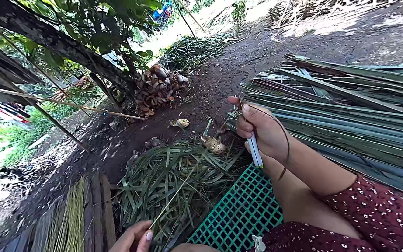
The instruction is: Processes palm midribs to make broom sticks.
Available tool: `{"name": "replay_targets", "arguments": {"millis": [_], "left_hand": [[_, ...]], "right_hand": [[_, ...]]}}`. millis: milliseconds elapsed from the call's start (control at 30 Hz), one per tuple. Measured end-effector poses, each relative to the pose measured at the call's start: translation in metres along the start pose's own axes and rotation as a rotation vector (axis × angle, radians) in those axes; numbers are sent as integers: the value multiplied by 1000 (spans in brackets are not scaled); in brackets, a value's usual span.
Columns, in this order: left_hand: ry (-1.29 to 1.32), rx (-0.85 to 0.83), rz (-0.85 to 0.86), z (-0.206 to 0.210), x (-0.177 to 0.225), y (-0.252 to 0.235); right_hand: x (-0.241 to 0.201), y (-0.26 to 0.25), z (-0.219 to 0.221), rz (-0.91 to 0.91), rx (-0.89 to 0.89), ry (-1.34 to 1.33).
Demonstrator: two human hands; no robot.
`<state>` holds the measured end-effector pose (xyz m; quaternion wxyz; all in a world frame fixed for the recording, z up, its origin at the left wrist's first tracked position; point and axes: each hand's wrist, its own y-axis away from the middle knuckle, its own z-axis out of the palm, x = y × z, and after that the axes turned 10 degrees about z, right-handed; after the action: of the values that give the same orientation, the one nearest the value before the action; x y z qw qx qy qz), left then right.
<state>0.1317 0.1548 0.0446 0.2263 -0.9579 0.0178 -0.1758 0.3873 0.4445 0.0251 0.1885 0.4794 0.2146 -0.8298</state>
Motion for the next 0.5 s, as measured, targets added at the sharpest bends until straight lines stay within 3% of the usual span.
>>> {"name": "replay_targets", "arguments": {"millis": [133, 200, 400, 500], "left_hand": [[0, 81, 73, 18, 30, -34], [-40, 156, 122, 26, 35, -44], [-233, 117, 145, 9, 25, -38], [-363, 110, 56, -16, 2, -20]], "right_hand": [[5, 7, 24, 34, -253, 129], [7, 10, 31, 56, -298, 147], [7, 0, 21, 20, -191, 160], [-3, -19, 3, -1, 4, 105]]}}
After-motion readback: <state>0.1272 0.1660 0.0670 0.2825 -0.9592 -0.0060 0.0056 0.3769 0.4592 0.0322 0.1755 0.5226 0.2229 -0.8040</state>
